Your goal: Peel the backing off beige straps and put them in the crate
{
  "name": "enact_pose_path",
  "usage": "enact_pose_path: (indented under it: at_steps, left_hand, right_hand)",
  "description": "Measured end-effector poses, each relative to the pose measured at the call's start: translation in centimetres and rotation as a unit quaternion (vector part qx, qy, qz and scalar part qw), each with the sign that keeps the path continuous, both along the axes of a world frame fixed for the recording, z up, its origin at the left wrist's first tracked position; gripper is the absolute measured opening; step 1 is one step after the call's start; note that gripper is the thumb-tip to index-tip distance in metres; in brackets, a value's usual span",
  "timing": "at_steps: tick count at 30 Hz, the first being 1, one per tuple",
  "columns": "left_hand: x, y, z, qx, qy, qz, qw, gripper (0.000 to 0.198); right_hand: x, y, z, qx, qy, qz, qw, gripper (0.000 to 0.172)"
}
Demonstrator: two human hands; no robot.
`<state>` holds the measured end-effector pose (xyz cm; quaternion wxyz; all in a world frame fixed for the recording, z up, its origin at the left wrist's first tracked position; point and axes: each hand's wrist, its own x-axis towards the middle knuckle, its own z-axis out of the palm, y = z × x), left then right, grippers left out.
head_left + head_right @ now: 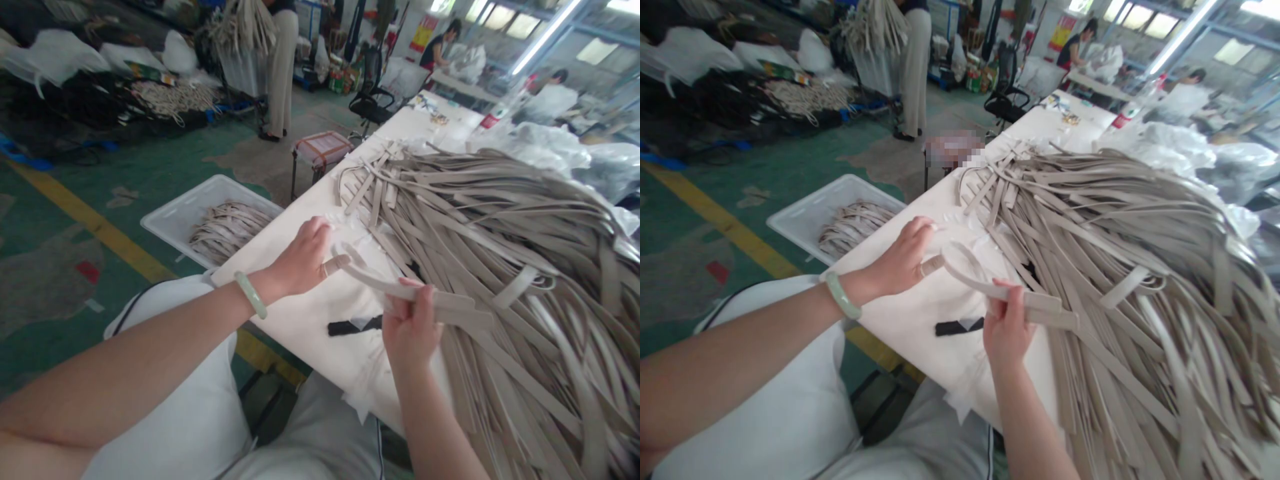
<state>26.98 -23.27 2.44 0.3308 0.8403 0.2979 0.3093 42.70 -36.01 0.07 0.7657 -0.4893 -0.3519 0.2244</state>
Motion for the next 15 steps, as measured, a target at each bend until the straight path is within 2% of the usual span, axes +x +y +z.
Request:
enact_pose_path:
  at_steps: [2,4,6,8,10,11,13,15]
  left_hand:
    - [-0.1,-0.3,1.0,0.096,0.012,-0.107,0.99,0.055]
    - [0.1,-1.0,1.6,0.107,0.044,-0.163,0.98,0.044]
    - [0.5,-1.7,1.7,0.087,0.088,-0.186,0.975,0.038]
    - [0.9,-2.4,1.5,0.046,0.114,-0.225,0.967,0.031]
    - [1.2,-3.1,1.2,0.023,0.093,-0.24,0.966,0.024]
    - [1.4,-3.4,1.1,0.029,0.07,-0.238,0.968,0.031]
    - [1.8,-4.0,1.0,0.058,0.024,-0.239,0.969,0.046]
    - [2.0,-4.6,1.2,0.062,0.027,-0.27,0.96,0.039]
  right_hand:
    - [0.9,0.5,0.6,-0.007,0.087,0.062,0.994,0.033]
    - [1.4,0.6,0.9,-0.016,0.128,0.123,0.984,0.033]
    - [1.6,0.5,0.8,-0.015,0.115,0.143,0.983,0.032]
    - [1.6,0.2,0.7,0.008,0.058,0.124,0.991,0.03]
    - [1.3,-0.1,0.6,0.03,-0.029,0.106,0.994,0.034]
    - [1.1,-0.3,0.8,0.027,-0.085,0.109,0.99,0.037]
    - [0.5,-0.7,1.4,-0.005,-0.222,0.132,0.966,0.044]
    - [-0.3,-1.2,2.5,-0.048,-0.343,0.143,0.927,0.046]
